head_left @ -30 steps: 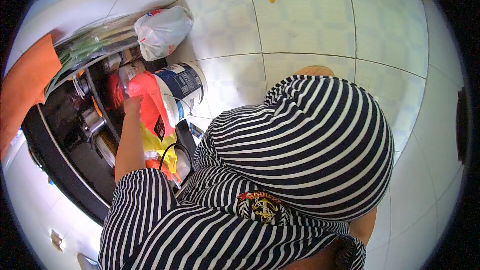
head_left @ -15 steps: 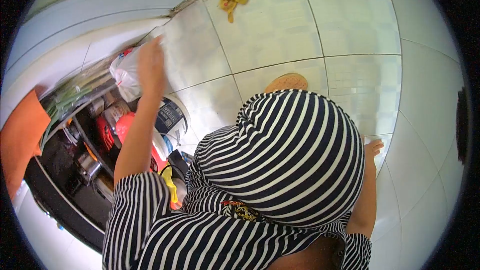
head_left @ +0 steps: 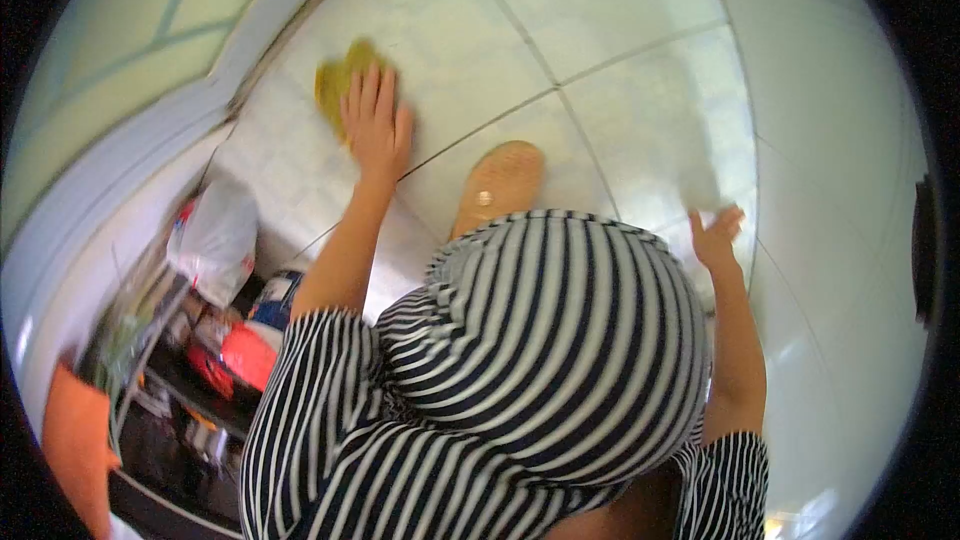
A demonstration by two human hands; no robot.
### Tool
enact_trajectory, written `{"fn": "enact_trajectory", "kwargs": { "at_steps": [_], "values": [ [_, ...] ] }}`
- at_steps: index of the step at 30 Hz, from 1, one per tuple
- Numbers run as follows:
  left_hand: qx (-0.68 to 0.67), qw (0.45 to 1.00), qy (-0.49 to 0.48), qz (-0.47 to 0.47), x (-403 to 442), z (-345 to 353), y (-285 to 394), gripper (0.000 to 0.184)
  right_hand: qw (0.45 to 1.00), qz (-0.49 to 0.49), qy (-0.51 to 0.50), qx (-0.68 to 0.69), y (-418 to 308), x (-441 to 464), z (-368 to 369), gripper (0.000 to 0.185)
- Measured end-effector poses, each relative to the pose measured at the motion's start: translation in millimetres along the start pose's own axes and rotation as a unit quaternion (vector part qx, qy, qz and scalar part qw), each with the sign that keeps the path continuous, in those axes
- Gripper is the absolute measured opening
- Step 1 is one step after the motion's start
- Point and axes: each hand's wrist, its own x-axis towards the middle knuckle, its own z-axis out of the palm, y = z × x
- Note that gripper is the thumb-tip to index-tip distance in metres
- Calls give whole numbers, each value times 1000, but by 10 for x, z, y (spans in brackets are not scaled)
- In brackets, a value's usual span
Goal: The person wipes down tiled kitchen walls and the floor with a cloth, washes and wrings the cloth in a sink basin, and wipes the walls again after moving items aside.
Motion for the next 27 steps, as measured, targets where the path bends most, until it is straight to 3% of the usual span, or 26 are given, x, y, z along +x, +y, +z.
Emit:
{"fn": "enact_trajectory", "kwargs": {
  "at_steps": [2,5,6,8,11,12,13,14,15,16,17,18,19,20,21,22,23,25,27],
  "values": [
    [-52,994,-94,31,-552,-25,313,55,1000,5,-3,16,-56,-72,-49,111],
    [-118,977,-148,97,-552,173,602,56,999,24,-11,-20,-149,-89,-56,110],
    [-136,972,-153,115,-368,237,759,56,998,27,-31,-42,-222,-128,-152,110],
    [-294,917,-224,148,232,273,1160,56,997,28,-45,-59,-289,-133,-225,110],
    [-383,872,-232,199,819,558,1843,56,999,45,-22,-22,-246,-97,-107,108],
    [-397,860,-238,214,886,581,2088,56,997,51,-49,-30,-386,-224,-369,106],
    [-493,807,-291,145,922,604,2378,55,995,58,-77,-34,-537,-327,-627,104],
    [-575,739,-343,72,940,628,2619,54,999,22,-20,45,-522,-231,-540,98],
    [-581,727,-355,86,942,658,2781,54,992,-16,40,120,-534,-77,-449,92],
    [-569,749,-330,80,910,652,2866,57,949,-19,186,253,-882,-132,-532,78],
    [-555,771,-304,73,878,658,2906,60,908,-58,288,298,-1238,-210,-726,68],
    [-607,740,-282,68,828,751,2828,58,898,-87,333,273,-1500,-153,-760,63],
    [-553,787,-256,98,843,647,2729,58,892,-94,310,315,-1876,-258,-945,61],
    [-495,829,-225,127,844,552,2658,59,908,-115,310,259,-2170,-276,-1014,59],
    [-526,818,-215,91,827,487,2613,56,924,-158,240,253,-2351,-250,-1095,60],
    [-555,805,-204,53,804,440,2552,53,935,-183,260,159,-2556,-90,-861,60],
    [-557,802,-209,58,811,434,2461,53,935,-176,262,160,-2589,-6,-748,60],
    [-531,823,-200,36,869,447,2305,52,883,-235,369,170,-2536,98,-627,59],
    [-508,836,-205,36,888,389,2239,51,875,-236,395,154,-2270,107,-520,58]
  ]
}}
